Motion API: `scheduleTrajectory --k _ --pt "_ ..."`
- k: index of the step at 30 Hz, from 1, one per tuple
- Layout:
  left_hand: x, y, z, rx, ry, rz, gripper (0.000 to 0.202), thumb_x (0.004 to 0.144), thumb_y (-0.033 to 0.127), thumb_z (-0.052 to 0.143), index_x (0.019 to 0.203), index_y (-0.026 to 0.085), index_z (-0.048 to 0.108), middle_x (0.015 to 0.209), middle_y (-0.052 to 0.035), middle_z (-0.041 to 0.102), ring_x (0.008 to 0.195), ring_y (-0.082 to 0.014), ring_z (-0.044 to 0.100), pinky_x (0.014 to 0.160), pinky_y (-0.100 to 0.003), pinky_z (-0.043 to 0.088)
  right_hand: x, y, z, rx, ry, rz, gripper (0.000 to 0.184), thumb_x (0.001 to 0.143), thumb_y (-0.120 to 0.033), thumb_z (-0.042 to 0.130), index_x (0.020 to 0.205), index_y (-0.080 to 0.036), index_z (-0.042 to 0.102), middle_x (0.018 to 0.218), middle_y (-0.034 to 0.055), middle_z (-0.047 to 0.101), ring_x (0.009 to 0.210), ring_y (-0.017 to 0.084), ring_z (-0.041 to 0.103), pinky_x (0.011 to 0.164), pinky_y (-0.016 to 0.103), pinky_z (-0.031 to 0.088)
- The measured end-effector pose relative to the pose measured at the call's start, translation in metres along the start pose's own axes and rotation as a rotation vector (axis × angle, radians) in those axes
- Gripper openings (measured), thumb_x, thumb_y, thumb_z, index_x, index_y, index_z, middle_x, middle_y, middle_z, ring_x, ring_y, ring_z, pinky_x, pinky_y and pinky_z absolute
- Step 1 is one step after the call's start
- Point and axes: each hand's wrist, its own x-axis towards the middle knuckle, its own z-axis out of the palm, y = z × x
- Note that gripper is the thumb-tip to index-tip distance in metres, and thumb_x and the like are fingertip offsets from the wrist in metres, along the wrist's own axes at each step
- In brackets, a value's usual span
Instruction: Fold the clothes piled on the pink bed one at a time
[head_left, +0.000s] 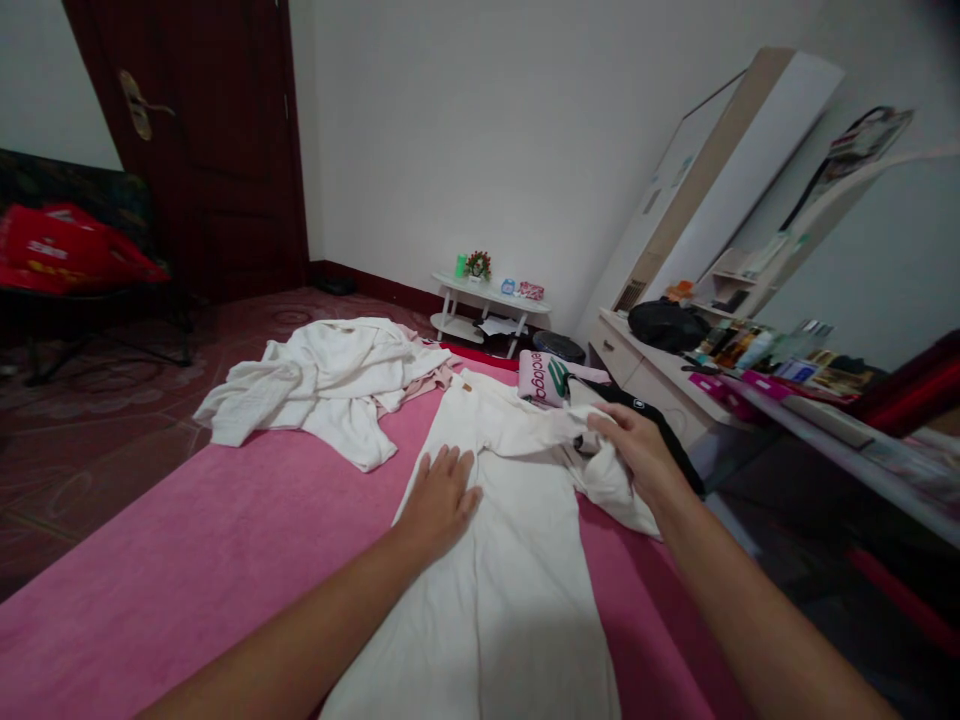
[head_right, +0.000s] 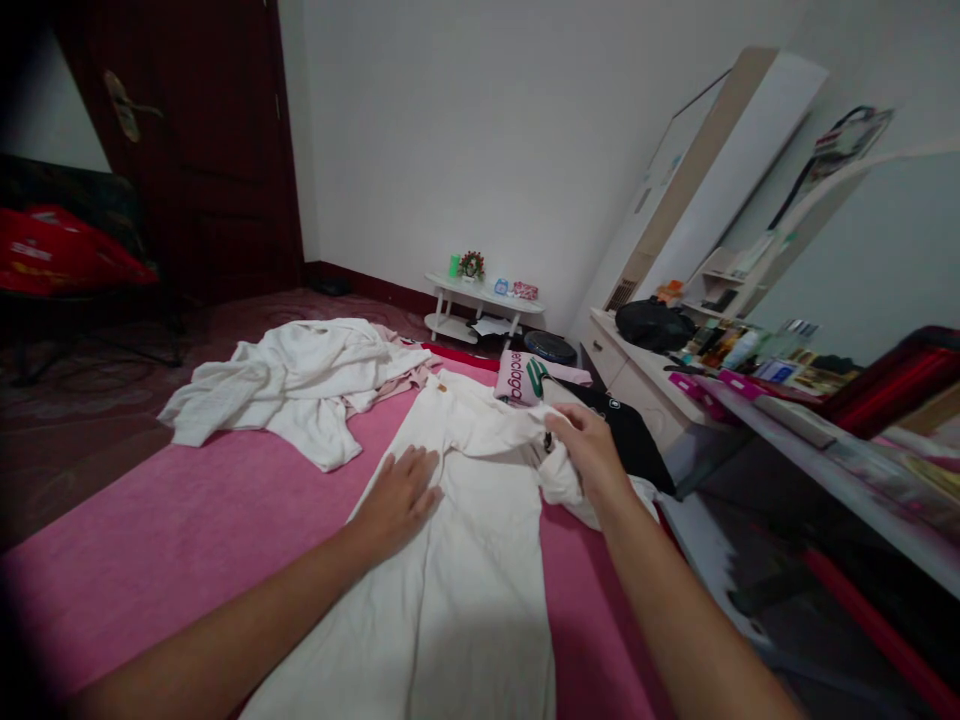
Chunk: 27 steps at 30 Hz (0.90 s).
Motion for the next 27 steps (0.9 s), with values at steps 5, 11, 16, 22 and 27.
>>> scheduleTrajectory --k 5,11,16,22,27 --pt "0.013 -0.01 -0.011 -0.522 0.275 -0.23 0.045 0.097 0.041 0.031 0.128 0.015 0.049 0.131 -0.013 0.056 0.122 -0.0203 0.051 0.106 -0.039 0.037 -0.064 -0.053 0.036 -0.287 -0.71 -0.392 0.032 0.077 -0.031 0.069 0.108 -0.025 0.068 0.127 0.0043 0.056 0.094 0.015 0.061 0.087 0.03 0.045" --pt "0.018 -0.014 -0.012 -0.684 0.317 -0.275 0.035 0.092 0.037 0.042 0.117 0.016 0.056 0.118 -0.0108 0.063 0.11 -0.0195 0.059 0.1 -0.037 0.042 -0.129 -0.011 0.052 -0.577 -0.775 -0.188 0.041 0.068 -0.037 0.076 0.105 -0.021 0.064 0.099 0.0025 0.062 0.084 0.019 0.06 0.075 0.028 0.043" --pt "0.021 -0.015 -0.008 -0.702 0.283 -0.253 0.033 0.086 0.033 0.051 0.11 0.014 0.061 0.115 -0.0114 0.065 0.108 -0.0215 0.06 0.098 -0.037 0.044 -0.16 0.006 0.056 -0.545 -0.817 -0.119 0.052 0.067 -0.037 0.075 0.114 -0.023 0.057 0.107 0.004 0.062 0.099 0.025 0.058 0.086 0.034 0.041" --pt "0.021 -0.024 0.001 -0.678 0.239 -0.204 0.034 0.081 0.028 0.055 0.111 0.013 0.062 0.111 -0.0116 0.067 0.103 -0.0226 0.063 0.094 -0.039 0.047 -0.163 -0.014 0.062 0.045 -0.885 0.304 0.033 0.073 -0.026 0.062 0.105 -0.024 0.055 0.091 0.0009 0.063 0.066 0.014 0.059 0.062 0.026 0.048" --pt "0.02 -0.026 0.005 -0.659 0.235 -0.188 0.033 0.08 0.024 0.055 0.11 0.012 0.062 0.111 -0.0118 0.067 0.103 -0.0224 0.063 0.095 -0.039 0.047 -0.136 -0.019 0.055 0.379 -1.438 0.461 0.049 0.077 -0.057 0.06 0.107 -0.017 0.06 0.058 -0.0027 0.057 0.042 0.008 0.051 0.046 0.018 0.041"
